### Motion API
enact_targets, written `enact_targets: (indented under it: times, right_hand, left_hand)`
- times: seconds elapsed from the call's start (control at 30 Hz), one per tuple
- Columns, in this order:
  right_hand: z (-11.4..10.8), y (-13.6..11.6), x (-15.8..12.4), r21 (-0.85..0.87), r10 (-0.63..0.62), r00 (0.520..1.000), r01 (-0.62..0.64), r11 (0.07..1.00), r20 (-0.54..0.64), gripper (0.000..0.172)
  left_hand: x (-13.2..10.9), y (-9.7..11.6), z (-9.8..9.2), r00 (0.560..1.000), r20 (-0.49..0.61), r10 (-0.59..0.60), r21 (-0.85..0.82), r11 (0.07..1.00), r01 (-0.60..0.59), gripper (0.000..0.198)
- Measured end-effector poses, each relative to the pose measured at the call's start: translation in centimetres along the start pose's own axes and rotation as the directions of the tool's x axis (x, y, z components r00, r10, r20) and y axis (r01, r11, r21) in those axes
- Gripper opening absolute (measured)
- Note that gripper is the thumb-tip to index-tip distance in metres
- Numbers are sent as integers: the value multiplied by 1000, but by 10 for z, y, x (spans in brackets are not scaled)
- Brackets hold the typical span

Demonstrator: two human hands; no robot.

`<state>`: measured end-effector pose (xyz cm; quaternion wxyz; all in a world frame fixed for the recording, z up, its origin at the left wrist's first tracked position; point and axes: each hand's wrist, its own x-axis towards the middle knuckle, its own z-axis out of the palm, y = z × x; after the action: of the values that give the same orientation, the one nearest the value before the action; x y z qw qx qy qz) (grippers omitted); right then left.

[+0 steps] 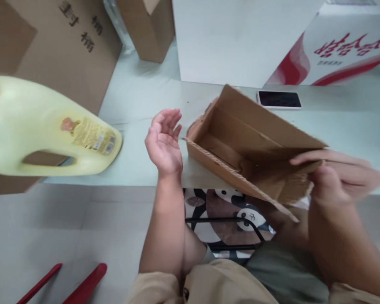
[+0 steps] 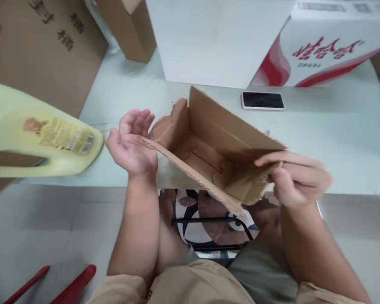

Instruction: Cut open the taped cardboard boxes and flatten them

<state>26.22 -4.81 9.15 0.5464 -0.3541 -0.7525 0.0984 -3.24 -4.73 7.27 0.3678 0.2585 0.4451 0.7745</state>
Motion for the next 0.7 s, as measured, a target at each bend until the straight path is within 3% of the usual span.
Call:
enact_targets:
  times: [0.1,0.23,0.3,0.43,0.5,0.6,0.7]
  right_hand:
    - [-1,14,-17,5,-141,990,141,990,11,41]
    - [1,34,-38,38,74,997,-73,997,-27,21]
    - [1,40,-48,57,152,987,-150,987,-42,30]
    - [-2,42,-59,-193,120,990,-131,972,-67,43]
    - [-2,41,-60,-227,156,984,-172,959,-88,46]
    - [2,39,-59,16,256,962,-255,967,-93,40]
    - [6,39,-61,189,350,937,-344,920,4,65]
  left_hand:
    - [-15,-10,24,995,94,38,68,997,-45,58]
    - [-27,-22,43,978,167,128,114,982,-148,64]
    - [-29,-29,47,966,211,152,133,974,-182,60]
    - [-32,-41,48,958,224,181,205,952,-228,50]
    - [-33,-46,46,932,285,225,165,946,-279,39]
    - [-36,-49,45,915,337,224,146,947,-286,26]
    - [-39,-45,47,944,285,165,179,959,-221,14]
